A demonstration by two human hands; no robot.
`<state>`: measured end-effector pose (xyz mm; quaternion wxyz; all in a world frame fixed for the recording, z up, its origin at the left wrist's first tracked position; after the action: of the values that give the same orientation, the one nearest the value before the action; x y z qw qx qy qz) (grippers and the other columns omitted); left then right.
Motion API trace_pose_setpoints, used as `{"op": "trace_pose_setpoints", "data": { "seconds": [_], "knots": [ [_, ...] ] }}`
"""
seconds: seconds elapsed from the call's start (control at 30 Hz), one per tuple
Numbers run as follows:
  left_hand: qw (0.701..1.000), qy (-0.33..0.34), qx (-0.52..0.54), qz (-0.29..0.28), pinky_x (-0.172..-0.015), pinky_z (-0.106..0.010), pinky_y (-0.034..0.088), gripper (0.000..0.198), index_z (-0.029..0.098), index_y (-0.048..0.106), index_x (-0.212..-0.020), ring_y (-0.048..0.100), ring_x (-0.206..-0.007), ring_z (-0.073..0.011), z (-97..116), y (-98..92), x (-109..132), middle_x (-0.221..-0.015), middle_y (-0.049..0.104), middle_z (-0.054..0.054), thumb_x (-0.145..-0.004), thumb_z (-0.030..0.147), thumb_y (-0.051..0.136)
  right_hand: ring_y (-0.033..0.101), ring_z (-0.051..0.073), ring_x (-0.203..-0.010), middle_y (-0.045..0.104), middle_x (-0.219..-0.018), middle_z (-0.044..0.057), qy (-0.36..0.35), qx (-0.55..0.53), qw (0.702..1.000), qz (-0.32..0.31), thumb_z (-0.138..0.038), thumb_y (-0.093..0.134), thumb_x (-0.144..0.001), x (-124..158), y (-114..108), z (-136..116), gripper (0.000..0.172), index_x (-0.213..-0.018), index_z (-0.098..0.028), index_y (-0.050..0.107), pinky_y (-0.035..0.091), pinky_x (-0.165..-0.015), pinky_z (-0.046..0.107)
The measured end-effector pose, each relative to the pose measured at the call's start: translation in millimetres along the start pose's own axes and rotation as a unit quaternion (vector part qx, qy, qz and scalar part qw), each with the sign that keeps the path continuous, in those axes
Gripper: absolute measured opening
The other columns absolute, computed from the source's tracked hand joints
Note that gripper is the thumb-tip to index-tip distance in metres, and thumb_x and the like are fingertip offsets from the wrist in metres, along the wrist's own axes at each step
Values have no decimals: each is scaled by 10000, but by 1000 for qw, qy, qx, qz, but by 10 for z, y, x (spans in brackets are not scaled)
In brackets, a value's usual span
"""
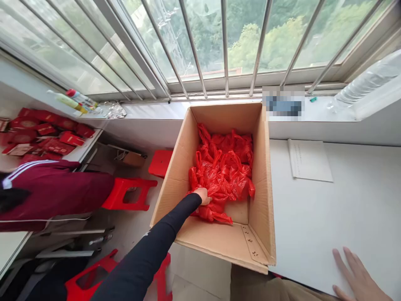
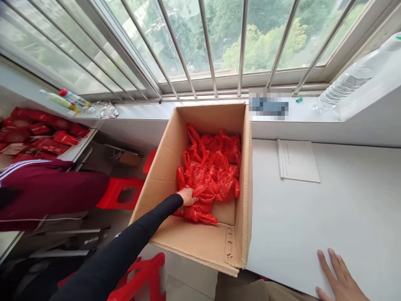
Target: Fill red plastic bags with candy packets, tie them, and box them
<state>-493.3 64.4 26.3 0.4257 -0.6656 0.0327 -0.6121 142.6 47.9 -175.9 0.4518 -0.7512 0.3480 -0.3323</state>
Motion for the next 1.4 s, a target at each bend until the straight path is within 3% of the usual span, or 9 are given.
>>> {"op": "trace_pose_setpoints", "data": {
  "seconds": [0.23,0.4,0.5,0.63,0.73,0.9,1.03,1.2,1.4],
  "knots": [
    [990,97,-87,60,-966,-509,533,410,171,568,-1348,644,-1121,-268,34,-294,138,-1282,632,-116,-1012,405,574,56,395,-1573,-214,-1720,6,14,90,992,-91,-543,476,-898,28,-131,-137,970,-1624,-298,-119,383,-1165,579],
    [935,307,-170,-61,-994,-482,502,284,189,649,-1230,609,-1160,-262,165,64,123,-1239,651,-86,-967,295,640,18,380,-1585,-131,-1731,114,19,101,990,-98,-524,422,-924,41,-130,-214,911,-1650,-122,47,336,-1187,569],
    [897,361,-222,-123,-1054,-527,465,353,206,650,-1272,564,-1256,-292,88,357,-33,-1361,608,-100,-927,267,697,5,365,-1588,-103,-1728,139,56,98,986,-119,-521,395,-915,23,-120,-273,877,-1621,-33,214,308,-1208,541],
    [885,360,-265,-128,-1077,-566,446,505,225,558,-1413,494,-1352,-337,19,540,-221,-1532,477,-123,-933,295,694,-13,362,-1588,-74,-1726,172,58,93,987,-115,-508,410,-927,-28,-145,-335,849,-1590,11,296,287,-1216,523],
    [891,345,-279,-101,-1074,-565,440,587,221,476,-1489,492,-1349,-347,70,538,-259,-1544,454,-144,-945,335,667,-28,371,-1587,-73,-1721,194,53,93,988,-115,-514,449,-938,-63,-154,-353,859,-1590,21,288,353,-1172,543],
    [883,358,-289,-89,-1200,-624,242,675,226,411,-1547,311,-1497,-382,137,555,-307,-1650,329,-144,-937,369,660,-30,393,-1585,-137,-1712,181,74,115,980,-146,-547,449,-940,-88,-129,-375,871,-1602,-9,273,443,-1076,583],
    [887,333,-304,-101,-1197,-645,252,689,221,383,-1567,333,-1495,-383,81,602,-332,-1655,333,-149,-943,326,656,-21,394,-1585,-167,-1708,176,87,141,971,-170,-530,410,-960,-111,-136,-444,834,-1607,-23,271,497,-974,557],
    [895,320,-297,-89,-1191,-606,289,784,241,348,-1595,338,-1498,-388,113,457,-218,-1657,336,-168,-887,305,680,23,428,-1576,-46,-1714,223,106,102,978,-148,-450,410,-932,-219,-202,-565,796,-1582,1,326,437,-1001,641],
    [909,289,-294,-58,-1200,-615,251,638,232,477,-1528,361,-1476,-403,259,355,-329,-1572,469,-163,-900,264,583,36,466,-1563,39,-1697,289,142,40,982,-120,-368,461,-860,-399,-264,-696,838,-1583,16,283,306,-1054,761]
  ]
}}
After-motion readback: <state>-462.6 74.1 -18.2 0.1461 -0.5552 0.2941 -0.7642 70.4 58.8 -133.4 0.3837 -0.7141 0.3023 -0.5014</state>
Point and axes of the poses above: each hand's wrist, its own x-axis away from the middle knuckle, its own y-axis out of the palm, z = x × y, the point moved 1 cm from there along -x, towards the middle knuckle
